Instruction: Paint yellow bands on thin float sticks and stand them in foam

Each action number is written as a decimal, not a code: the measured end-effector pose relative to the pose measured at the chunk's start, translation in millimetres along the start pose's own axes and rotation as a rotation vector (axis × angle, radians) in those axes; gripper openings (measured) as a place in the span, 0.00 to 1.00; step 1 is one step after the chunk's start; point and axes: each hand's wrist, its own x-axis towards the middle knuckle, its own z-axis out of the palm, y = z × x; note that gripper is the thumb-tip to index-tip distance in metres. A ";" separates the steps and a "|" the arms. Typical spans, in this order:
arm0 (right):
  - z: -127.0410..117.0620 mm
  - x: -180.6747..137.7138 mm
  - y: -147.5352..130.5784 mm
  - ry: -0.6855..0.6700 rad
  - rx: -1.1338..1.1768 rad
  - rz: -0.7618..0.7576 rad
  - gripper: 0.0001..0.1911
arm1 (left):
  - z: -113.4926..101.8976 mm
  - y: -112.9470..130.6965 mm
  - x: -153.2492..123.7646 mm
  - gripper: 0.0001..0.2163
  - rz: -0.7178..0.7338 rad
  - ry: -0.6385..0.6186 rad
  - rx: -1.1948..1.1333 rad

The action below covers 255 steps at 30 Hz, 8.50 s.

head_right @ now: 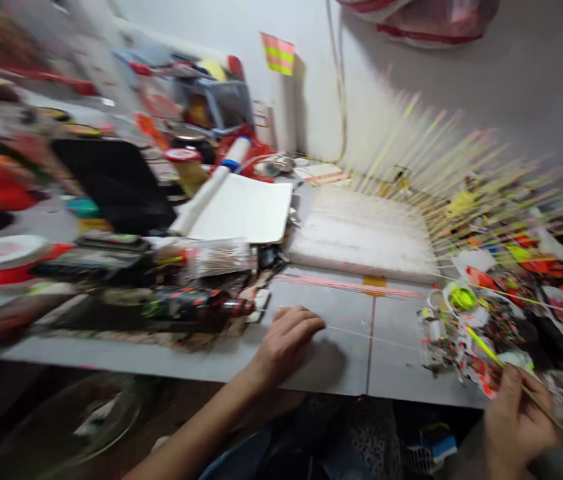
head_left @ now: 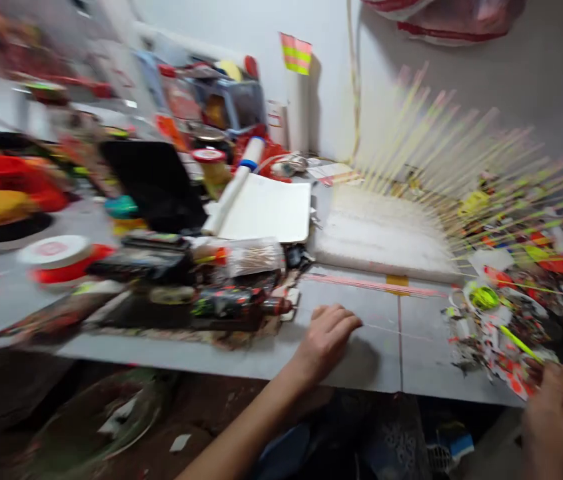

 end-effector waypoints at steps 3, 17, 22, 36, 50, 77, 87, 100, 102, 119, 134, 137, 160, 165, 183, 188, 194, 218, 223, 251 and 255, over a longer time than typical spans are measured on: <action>5.9 -14.1 -9.3 -0.015 -0.065 -0.070 0.23 | -0.5 -3.8 5.5 0.09 -0.007 0.040 0.022; 8.3 -65.9 15.1 -0.287 -0.031 -0.261 0.03 | 17.9 -5.7 20.5 0.06 0.105 -0.029 0.120; 17.3 -72.1 7.9 -0.329 0.017 -0.304 0.05 | 17.4 -9.1 20.4 0.07 0.115 -0.050 0.107; 27.0 -84.1 3.1 -0.348 0.059 -0.323 0.06 | 13.5 -20.3 12.4 0.07 0.123 -0.071 0.165; 33.6 -86.6 5.6 -0.384 -0.050 -0.314 0.04 | 16.9 -14.4 18.0 0.06 0.134 0.001 0.192; 32.9 -91.3 12.0 -0.323 -0.075 -0.238 0.03 | 15.1 -11.5 21.1 0.06 0.132 -0.030 0.180; 39.1 -99.0 -2.2 -0.460 -0.007 -0.429 0.09 | 14.5 -9.2 20.3 0.05 0.138 -0.006 0.210; 45.9 -101.0 -4.4 -0.489 -0.030 -0.443 0.08 | 17.5 -10.0 14.3 0.05 0.124 -0.004 0.189; 45.3 -102.3 -2.6 -0.486 -0.032 -0.418 0.08 | 16.6 -9.3 15.0 0.04 0.125 -0.006 0.192; 43.7 -109.9 -4.6 -0.478 0.010 -0.373 0.08 | 16.7 -6.8 15.7 0.04 0.128 0.003 0.194; 56.2 -115.2 -15.4 -0.529 0.022 -0.470 0.07 | 18.8 -6.7 10.7 0.06 0.086 0.008 0.175; 56.2 -116.3 -14.8 -0.526 0.014 -0.445 0.06 | 17.9 -4.9 11.4 0.06 0.076 0.007 0.169; 58.6 -126.8 -28.2 -0.536 0.091 -0.441 0.09 | 16.0 -0.4 11.9 0.06 0.050 0.008 0.181; 64.8 -129.9 -32.2 -0.567 0.084 -0.451 0.09 | 16.7 -0.2 10.0 0.07 0.033 0.019 0.174; 59.9 -133.9 -19.1 -0.549 0.023 -0.364 0.04 | 17.1 1.9 5.9 0.08 -0.018 0.002 0.144; 57.4 -133.9 -20.3 -0.549 0.035 -0.347 0.05 | 18.8 1.4 4.9 0.08 -0.018 0.018 0.138; 62.7 -141.4 -30.2 -0.630 0.132 -0.396 0.09 | 16.6 1.8 5.5 0.08 -0.010 0.013 0.152; 67.4 -145.9 -29.4 -0.630 0.078 -0.373 0.06 | 18.0 5.3 5.3 0.08 -0.032 0.042 0.129; 68.6 -147.4 -35.5 -0.660 0.156 -0.413 0.09 | 18.2 4.1 3.8 0.09 -0.039 0.041 0.120; 80.7 -162.2 -41.2 -0.655 0.157 -0.369 0.07 | 19.9 6.2 2.5 0.09 -0.045 0.055 0.123; 80.0 -160.6 -44.8 -0.658 0.183 -0.396 0.08 | 19.2 6.2 1.2 0.09 -0.053 0.050 0.125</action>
